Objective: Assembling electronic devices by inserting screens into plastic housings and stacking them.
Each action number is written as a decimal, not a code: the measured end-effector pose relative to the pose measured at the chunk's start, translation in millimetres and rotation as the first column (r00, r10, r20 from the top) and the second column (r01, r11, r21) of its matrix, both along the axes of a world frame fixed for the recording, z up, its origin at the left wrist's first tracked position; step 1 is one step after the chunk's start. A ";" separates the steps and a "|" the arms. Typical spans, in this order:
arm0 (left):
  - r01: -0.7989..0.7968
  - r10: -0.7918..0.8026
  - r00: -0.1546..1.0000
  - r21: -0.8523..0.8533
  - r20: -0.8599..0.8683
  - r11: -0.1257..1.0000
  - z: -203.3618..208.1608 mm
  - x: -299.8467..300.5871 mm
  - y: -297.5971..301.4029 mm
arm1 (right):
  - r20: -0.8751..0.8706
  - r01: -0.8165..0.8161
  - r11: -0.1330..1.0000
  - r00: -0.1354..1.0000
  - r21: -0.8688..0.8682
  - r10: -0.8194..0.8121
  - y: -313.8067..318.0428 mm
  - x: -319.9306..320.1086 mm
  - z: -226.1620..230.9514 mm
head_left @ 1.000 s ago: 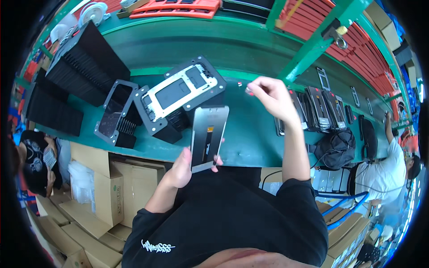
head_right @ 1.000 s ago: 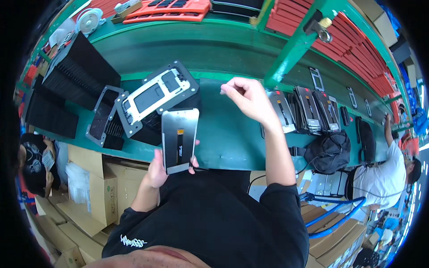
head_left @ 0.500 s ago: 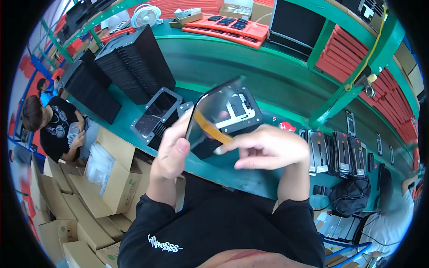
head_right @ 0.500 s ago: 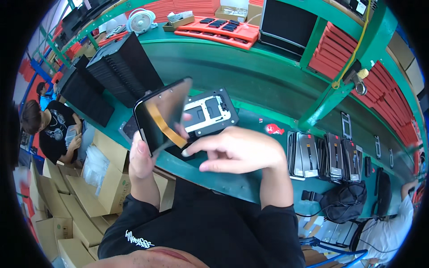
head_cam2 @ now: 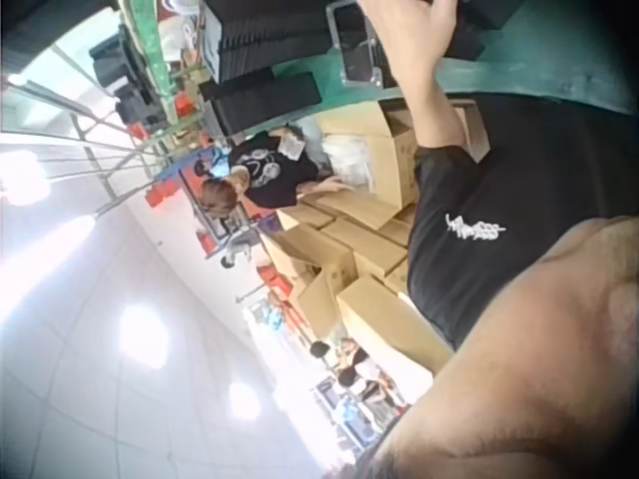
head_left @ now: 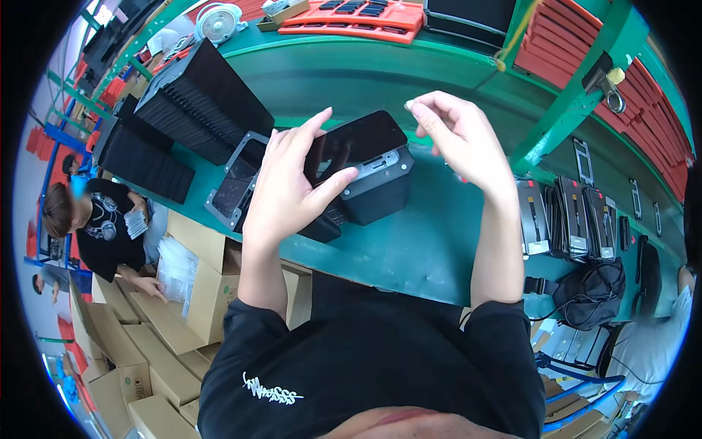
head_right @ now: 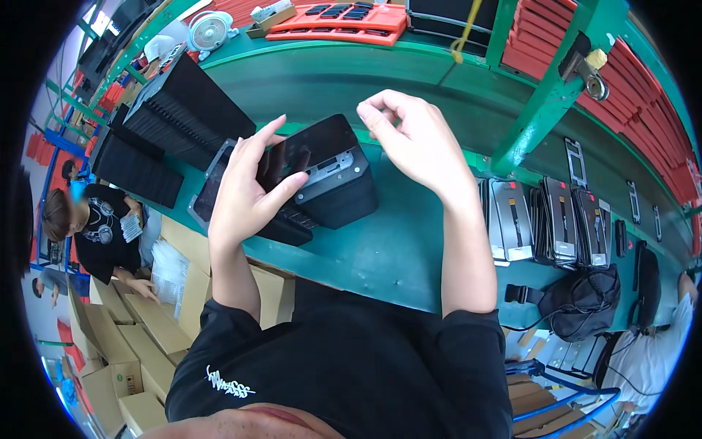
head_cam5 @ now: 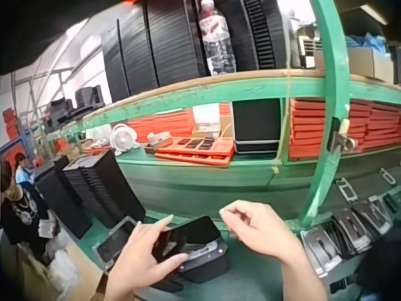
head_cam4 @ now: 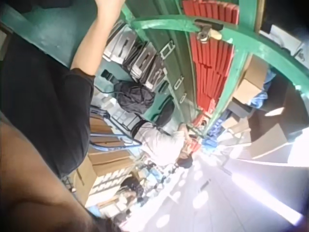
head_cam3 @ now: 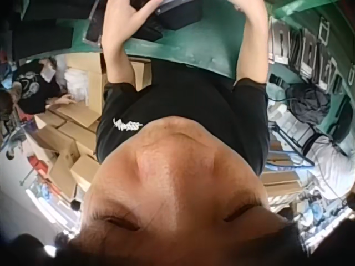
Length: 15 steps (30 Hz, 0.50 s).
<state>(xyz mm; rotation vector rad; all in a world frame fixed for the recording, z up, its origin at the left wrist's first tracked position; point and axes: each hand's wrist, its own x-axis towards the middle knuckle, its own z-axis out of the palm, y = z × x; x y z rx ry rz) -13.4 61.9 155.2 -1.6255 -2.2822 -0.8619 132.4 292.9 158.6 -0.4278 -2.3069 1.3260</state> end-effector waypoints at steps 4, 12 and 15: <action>-0.025 0.026 0.998 -0.011 0.055 1.000 2.1 5.8 9.0 | 0.010 -0.043 0.999 0.999 0.011 0.042 2.7 -7.0 -13.5; -0.064 0.064 0.998 -0.003 -0.017 0.998 6.0 10.5 4.5 | 0.094 -0.141 0.984 0.987 0.108 0.131 7.5 -14.9 -32.4; -0.071 0.071 0.997 0.002 -0.031 0.997 4.4 10.0 -1.6 | 0.145 -0.158 0.984 0.979 0.078 0.145 3.9 -15.4 -32.5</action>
